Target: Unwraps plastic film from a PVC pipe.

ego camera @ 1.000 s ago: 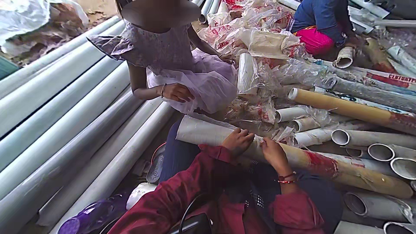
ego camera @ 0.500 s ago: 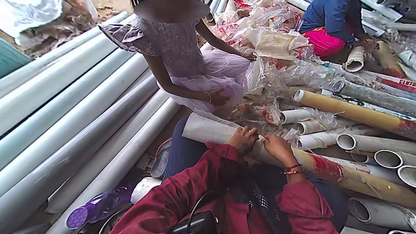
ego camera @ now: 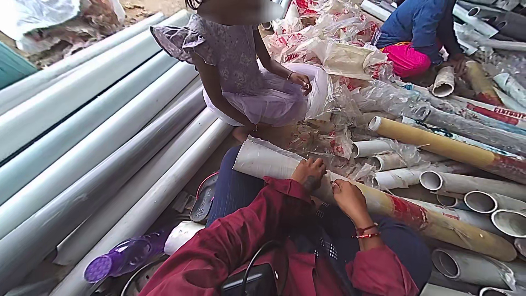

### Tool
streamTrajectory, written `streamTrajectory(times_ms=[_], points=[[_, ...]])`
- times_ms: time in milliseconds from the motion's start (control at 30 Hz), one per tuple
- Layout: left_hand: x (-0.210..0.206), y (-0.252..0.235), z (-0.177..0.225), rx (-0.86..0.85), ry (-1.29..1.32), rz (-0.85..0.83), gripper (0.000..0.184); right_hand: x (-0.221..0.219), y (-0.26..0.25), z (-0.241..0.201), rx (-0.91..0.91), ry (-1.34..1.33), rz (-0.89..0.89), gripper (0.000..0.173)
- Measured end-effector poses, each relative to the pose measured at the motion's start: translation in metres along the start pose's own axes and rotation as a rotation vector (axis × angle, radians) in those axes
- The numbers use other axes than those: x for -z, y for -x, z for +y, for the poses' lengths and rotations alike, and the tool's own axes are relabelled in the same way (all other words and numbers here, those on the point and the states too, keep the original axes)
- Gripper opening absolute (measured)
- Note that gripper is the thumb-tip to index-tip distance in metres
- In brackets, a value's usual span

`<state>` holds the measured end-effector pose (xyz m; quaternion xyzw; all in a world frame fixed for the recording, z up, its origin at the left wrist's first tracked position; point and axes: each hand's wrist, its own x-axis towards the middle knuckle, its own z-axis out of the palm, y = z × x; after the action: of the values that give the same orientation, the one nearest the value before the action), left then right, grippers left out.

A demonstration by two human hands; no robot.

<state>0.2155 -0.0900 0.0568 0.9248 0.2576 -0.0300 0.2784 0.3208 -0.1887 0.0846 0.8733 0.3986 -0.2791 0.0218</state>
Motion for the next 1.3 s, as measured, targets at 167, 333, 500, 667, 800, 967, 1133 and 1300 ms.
streamTrajectory(times_ms=[167,333,500,667,800,967,1133,1300], points=[[0.001,0.000,-0.002,-0.011,-0.018,-0.027,0.036,-0.018,0.012,-0.002,-0.039,-0.048,0.102,0.032],[0.002,-0.003,0.002,0.024,-0.077,-0.065,0.043,-0.032,0.022,-0.001,-0.057,-0.027,0.133,0.033],[0.007,-0.012,0.005,0.005,-0.101,-0.155,0.047,-0.044,0.027,0.015,0.006,-0.079,0.017,0.032],[0.021,-0.016,0.036,0.102,-0.071,-0.254,0.041,-0.034,0.013,0.044,0.030,-0.397,0.617,0.030],[-0.008,-0.034,0.013,-0.045,-0.050,-0.123,0.046,-0.021,-0.049,0.058,-0.150,-0.263,0.744,0.037],[-0.006,-0.050,0.011,0.011,-0.009,-0.266,0.058,-0.038,-0.081,0.056,-0.180,-0.185,0.720,0.037],[-0.054,-0.088,-0.018,-0.037,-0.124,-0.241,0.068,-0.037,-0.076,0.056,-0.200,-0.199,0.705,0.037],[0.039,-0.019,0.038,0.106,0.000,-0.392,0.049,-0.031,-0.075,0.054,-0.185,-0.225,0.667,0.036]])
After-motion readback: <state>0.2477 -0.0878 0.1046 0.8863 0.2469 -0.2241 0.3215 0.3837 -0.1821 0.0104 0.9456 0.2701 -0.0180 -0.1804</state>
